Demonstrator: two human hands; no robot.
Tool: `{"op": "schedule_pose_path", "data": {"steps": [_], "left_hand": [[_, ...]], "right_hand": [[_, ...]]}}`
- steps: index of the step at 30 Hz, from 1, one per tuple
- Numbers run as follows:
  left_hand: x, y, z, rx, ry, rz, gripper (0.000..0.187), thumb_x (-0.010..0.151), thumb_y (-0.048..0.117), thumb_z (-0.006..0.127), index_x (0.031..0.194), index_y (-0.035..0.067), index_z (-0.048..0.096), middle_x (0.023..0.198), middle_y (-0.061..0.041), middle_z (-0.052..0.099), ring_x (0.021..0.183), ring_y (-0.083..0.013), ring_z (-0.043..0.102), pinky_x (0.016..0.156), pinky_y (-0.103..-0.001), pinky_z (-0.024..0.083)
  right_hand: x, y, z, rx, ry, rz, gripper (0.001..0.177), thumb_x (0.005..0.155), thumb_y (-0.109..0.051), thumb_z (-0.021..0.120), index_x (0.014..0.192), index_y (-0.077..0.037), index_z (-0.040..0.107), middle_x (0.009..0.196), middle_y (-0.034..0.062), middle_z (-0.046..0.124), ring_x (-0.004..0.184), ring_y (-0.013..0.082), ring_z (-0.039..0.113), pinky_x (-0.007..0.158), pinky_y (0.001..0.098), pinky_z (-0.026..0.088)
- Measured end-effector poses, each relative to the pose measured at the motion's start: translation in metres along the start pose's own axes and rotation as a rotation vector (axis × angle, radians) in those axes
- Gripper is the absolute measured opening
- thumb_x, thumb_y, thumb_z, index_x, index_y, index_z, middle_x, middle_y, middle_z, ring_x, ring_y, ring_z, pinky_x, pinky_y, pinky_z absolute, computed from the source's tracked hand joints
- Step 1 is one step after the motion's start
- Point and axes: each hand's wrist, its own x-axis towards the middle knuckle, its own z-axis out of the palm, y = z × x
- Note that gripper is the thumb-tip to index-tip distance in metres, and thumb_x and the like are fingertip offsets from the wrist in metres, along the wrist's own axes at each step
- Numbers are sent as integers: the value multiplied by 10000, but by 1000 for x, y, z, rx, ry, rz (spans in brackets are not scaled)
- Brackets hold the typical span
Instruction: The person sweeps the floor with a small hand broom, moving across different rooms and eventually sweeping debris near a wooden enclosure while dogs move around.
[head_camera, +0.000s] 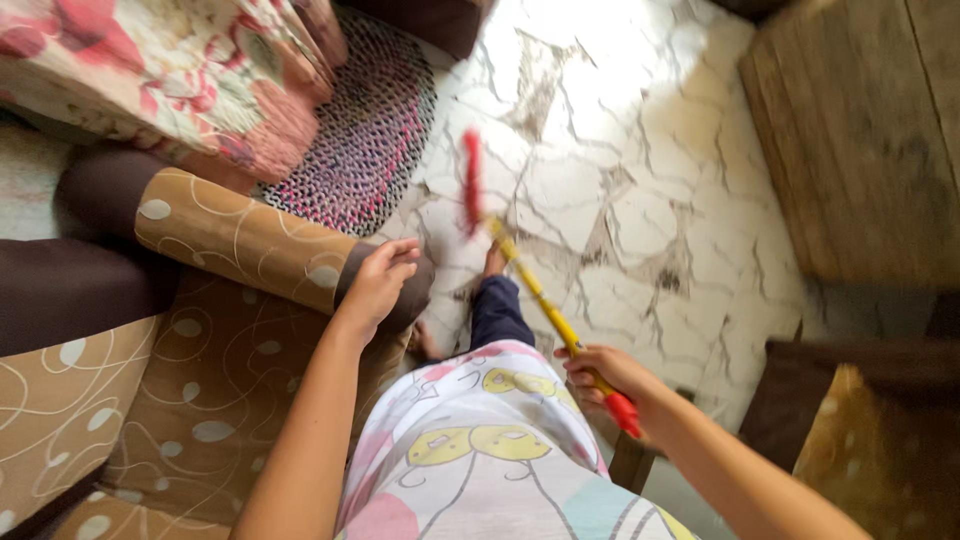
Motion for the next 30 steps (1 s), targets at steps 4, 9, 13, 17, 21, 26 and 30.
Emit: {"op": "schedule_pose_path", "data": {"steps": [4,9,13,17,21,26,30], "left_hand": [[26,30,2,-72,156,-140,449,933,111,556,1380,90,587,1313,-43,658,1181,-150,616,961,-287,444],[72,64,16,-135,180,-39,463,927,112,573,1389,86,589,1323,-45,656,1170,-149,606,989,-307,453],[98,96,25,-123,266,-42,435,944,151,568,1375,112,606,1337,-40,655,1156,-145,594,955,-314,434],[99,106,29,-82,303,-56,436,928,145,592,1363,124,597,1338,-32,661,1171,-132,595,959,-310,438],[106,81,25,-197,324,-85,444,946,155,563,1388,121,569,1357,-42,637,1199,-139,601,999,-312,439],[116,64,35,-314,296,9,464,946,90,567,1404,32,598,1305,-157,638,1154,-212,588,955,-331,432],[141,82,46,-168,300,-65,453,927,88,543,1377,63,584,1331,-73,648,1205,-150,595,975,-262,449]], "right_hand": [[50,-65,-11,421,-400,215,298,954,-59,543,1238,31,530,589,-63,406,397,53,345,379,222,289],[175,-134,-40,348,-353,183,166,964,-64,572,1101,17,525,584,-71,416,406,49,348,376,229,277],[173,-179,-63,251,-157,109,99,927,-77,569,1017,-36,559,605,-48,450,408,56,363,354,228,253],[99,-196,-14,-54,-40,60,148,945,-119,571,945,-66,433,618,21,441,439,155,408,393,324,329],[29,-241,14,-19,-177,60,126,922,-50,555,1035,-92,517,632,11,444,444,131,399,403,288,308],[62,-265,45,304,-612,166,120,932,-46,567,1039,-54,513,584,-66,411,401,57,351,383,243,276],[175,-293,55,269,-575,158,189,919,-36,554,1098,15,522,567,-58,425,408,55,363,392,224,276]]}}
